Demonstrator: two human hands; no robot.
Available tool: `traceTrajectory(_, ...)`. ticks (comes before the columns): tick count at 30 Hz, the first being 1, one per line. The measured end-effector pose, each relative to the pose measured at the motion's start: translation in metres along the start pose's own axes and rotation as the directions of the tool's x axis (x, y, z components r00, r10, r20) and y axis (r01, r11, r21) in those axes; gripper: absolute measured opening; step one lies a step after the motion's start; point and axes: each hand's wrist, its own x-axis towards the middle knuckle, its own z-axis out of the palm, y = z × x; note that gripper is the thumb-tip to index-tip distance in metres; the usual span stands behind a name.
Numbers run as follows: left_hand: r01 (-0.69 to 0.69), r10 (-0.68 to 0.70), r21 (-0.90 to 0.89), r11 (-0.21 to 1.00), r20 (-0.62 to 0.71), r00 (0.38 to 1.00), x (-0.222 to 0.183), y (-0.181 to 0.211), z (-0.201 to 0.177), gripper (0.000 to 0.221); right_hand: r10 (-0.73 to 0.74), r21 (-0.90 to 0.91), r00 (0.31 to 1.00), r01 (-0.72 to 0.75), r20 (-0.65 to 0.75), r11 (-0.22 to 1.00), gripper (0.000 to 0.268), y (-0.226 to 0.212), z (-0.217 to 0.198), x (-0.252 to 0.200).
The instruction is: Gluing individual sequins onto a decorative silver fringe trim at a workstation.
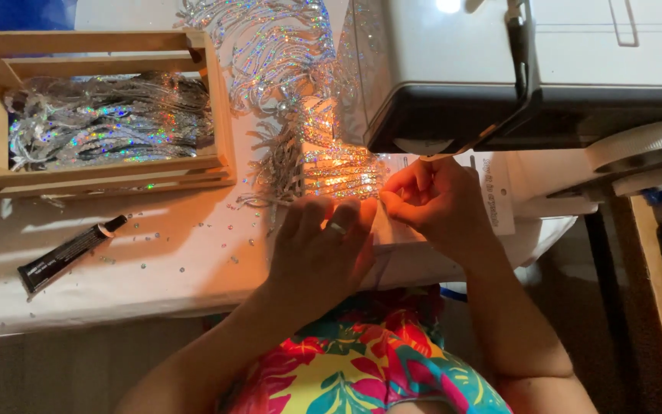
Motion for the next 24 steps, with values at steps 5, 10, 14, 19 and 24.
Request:
traceTrajectory(5,-0.025,0.025,0.009,1.0,0.007,1.0,0.0,-0.003,0.009,0.013,0.032,-0.012,0.999,-0.032,-0.001,0.999,0.044,-0.006,-0.002,0.003)
traceTrajectory(10,-0.045,0.045,0.009,0.999,0.004,0.999,0.001,-0.003,0.01,0.015,0.016,-0.011,1.0,-0.016,-0.014,1.0,0.047,-0.007,0.0,0.004)
traceTrajectory(14,-0.056,0.055,0.046,0.997,0.022,0.998,0.001,-0.005,0.013,0.02,0.036,0.002,0.999,-0.036,-0.016,0.999,0.047,-0.011,0.0,0.004)
traceTrajectory(19,-0.05,0.048,0.037,0.998,0.051,0.998,0.005,-0.005,0.012,0.024,0.042,0.009,0.999,-0.042,-0.019,0.999,0.047,-0.01,0.0,0.003)
traceTrajectory(24,-0.05,0.05,-0.001,0.999,0.01,0.999,0.01,-0.004,0.008,0.014,0.055,0.038,0.997,-0.053,-0.054,0.998,0.039,0.0,-0.004,-0.008)
